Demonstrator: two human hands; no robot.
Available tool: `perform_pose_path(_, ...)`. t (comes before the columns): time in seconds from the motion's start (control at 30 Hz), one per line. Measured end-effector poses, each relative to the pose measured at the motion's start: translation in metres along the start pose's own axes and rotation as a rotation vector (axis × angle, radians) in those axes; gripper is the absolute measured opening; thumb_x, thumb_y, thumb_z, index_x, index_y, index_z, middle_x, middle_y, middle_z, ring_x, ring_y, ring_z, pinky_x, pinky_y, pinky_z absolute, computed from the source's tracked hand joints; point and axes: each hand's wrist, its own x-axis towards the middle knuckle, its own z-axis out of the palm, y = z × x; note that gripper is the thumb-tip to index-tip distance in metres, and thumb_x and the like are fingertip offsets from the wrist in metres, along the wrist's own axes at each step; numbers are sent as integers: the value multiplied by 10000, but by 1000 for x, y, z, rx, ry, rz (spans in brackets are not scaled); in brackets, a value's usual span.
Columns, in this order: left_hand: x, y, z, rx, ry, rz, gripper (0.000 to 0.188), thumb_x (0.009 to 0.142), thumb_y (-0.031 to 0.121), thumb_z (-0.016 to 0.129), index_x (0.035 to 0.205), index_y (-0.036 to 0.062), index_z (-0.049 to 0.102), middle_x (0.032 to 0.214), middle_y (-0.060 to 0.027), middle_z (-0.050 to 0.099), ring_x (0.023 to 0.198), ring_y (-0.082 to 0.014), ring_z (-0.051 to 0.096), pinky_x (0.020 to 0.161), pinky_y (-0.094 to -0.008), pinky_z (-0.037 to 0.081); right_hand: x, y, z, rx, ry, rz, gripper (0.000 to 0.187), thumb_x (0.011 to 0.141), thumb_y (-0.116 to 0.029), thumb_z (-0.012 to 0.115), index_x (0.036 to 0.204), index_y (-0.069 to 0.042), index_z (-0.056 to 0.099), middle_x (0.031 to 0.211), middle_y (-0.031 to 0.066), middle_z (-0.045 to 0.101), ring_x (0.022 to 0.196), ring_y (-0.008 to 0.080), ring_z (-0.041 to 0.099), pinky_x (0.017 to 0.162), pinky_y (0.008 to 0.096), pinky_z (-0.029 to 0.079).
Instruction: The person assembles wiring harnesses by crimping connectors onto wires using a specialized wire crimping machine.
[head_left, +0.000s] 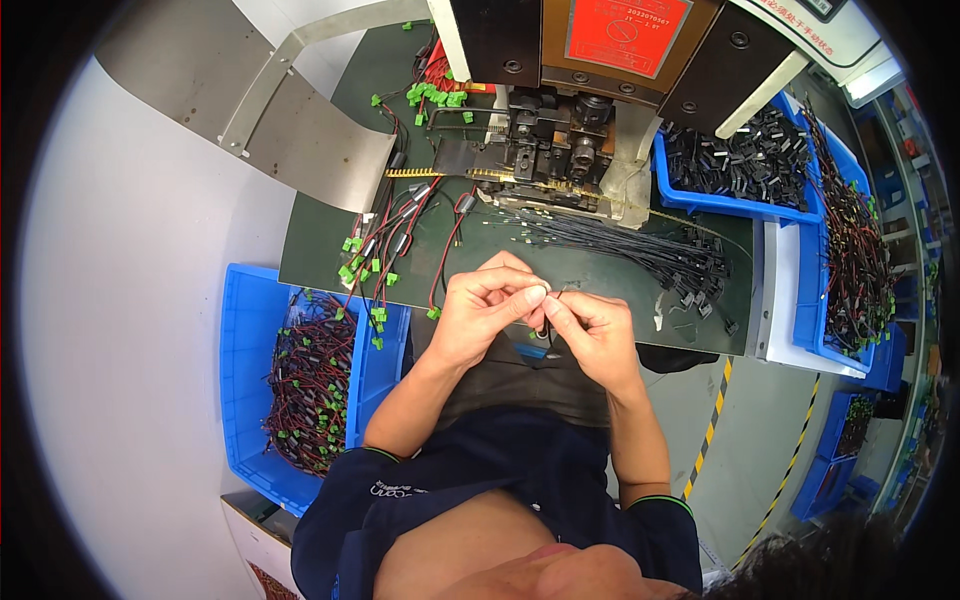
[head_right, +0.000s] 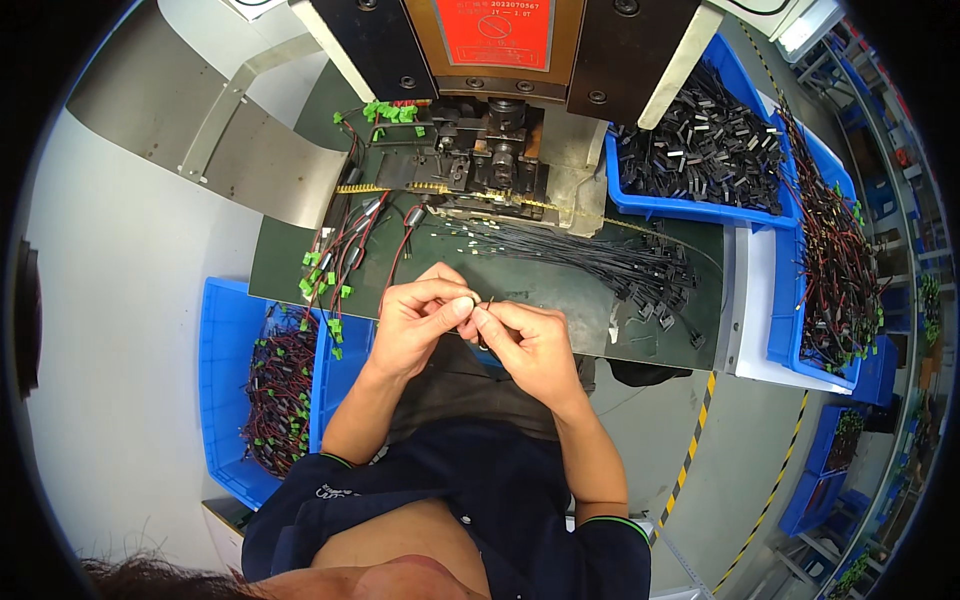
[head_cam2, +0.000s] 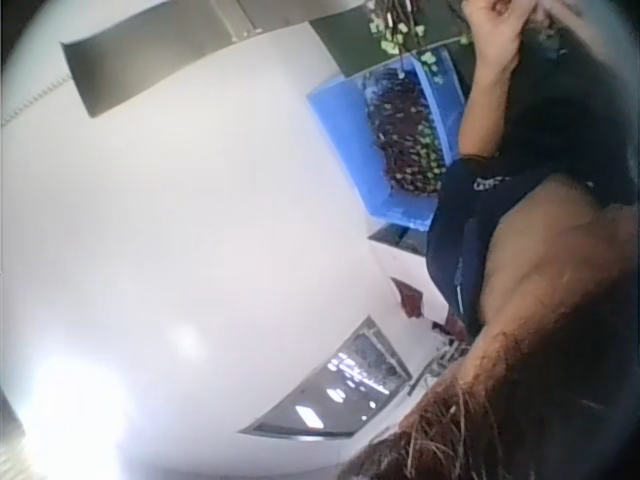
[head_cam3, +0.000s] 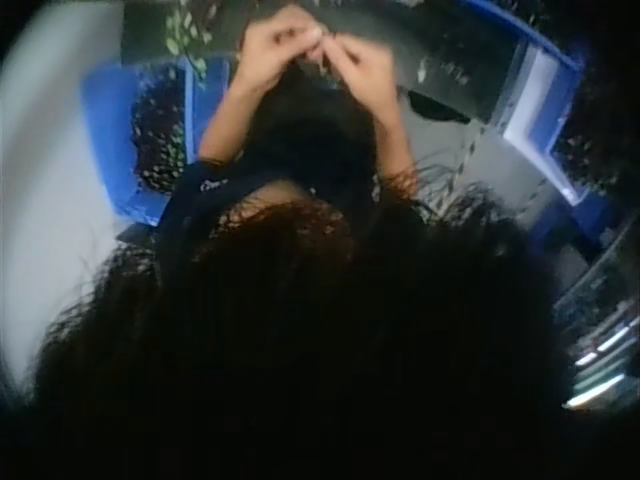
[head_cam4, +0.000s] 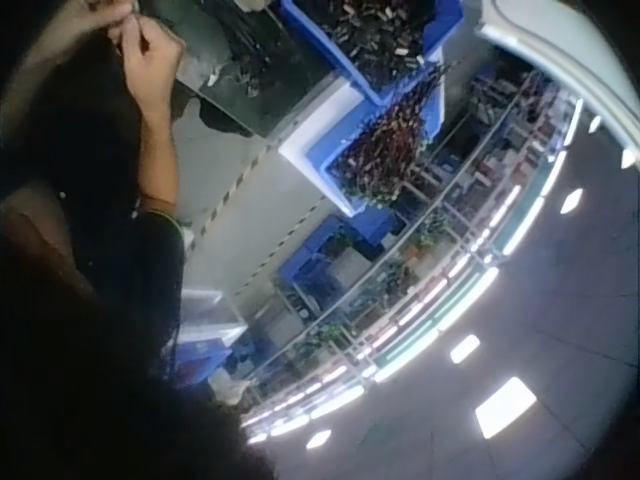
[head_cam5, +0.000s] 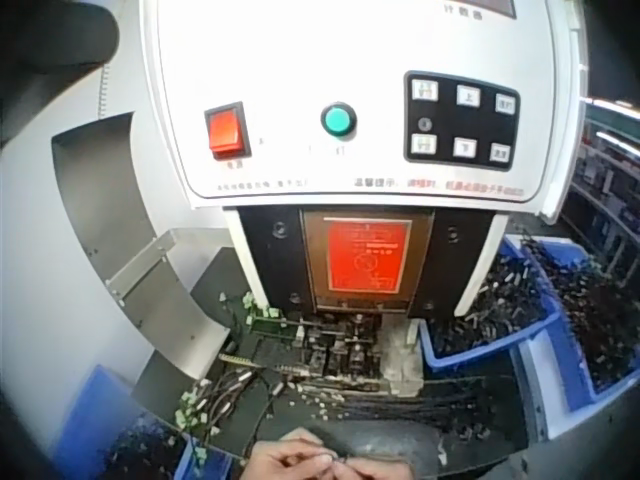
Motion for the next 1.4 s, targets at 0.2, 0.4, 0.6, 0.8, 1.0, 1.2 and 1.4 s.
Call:
perform_pose_path(0.2,0,6,1,66,-25,18,119,972,-21,696,1069,-56,754,984,-87,624,800,-160,695,695,-280,580,0,2,-1,47,-7,55,180,1019,-76,662,925,36,768,824,59,755,725,72,645,637,245,512)
perform_pose_path(0.4,0,9,-1,199,-22,55,112,966,-16,707,1054,-51,766,988,-77,626,796,-149,691,693,-265,573,0,2,1,22,7,8,179,1020,-72,658,939,42,770,827,63,753,744,87,681,665,250,547)
perform_pose_path(0.6,-6,-5,8,207,195,144,96,946,-33,711,1013,-38,781,988,-78,648,804,-148,679,711,-267,549,3,8,9,216,195,97,204,1037,-73,644,974,81,762,825,83,746,741,109,687,684,266,573)
perform_pose_path(0.8,7,9,-30,1017,406,447,106,892,-6,730,995,-16,750,990,-140,683,912,-256,670,792,-353,534,25,12,2,240,244,101,235,1049,-93,617,971,89,743,737,75,711,533,34,506,608,217,437)
perform_pose_path(1.0,48,14,-61,1522,297,375,400,873,40,743,1262,27,650,1094,-148,683,981,-365,649,871,-441,544,60,13,-6,309,273,205,249,1037,-141,655,982,81,756,732,61,710,560,24,509,489,185,346)
perform_pose_path(1.2,42,24,-67,1644,348,220,431,864,-22,678,1290,18,629,1078,-203,641,944,-423,655,815,-509,541,81,23,-9,407,289,223,237,1025,-131,657,1029,89,744,833,89,734,597,63,601,437,188,268)
perform_pose_path(1.4,36,30,-66,1530,367,166,292,857,-29,673,1149,-35,674,1062,-200,538,838,-417,657,736,-521,551,88,27,-9,442,278,272,254,1023,-145,660,1041,100,729,826,94,731,611,74,612,437,185,297)
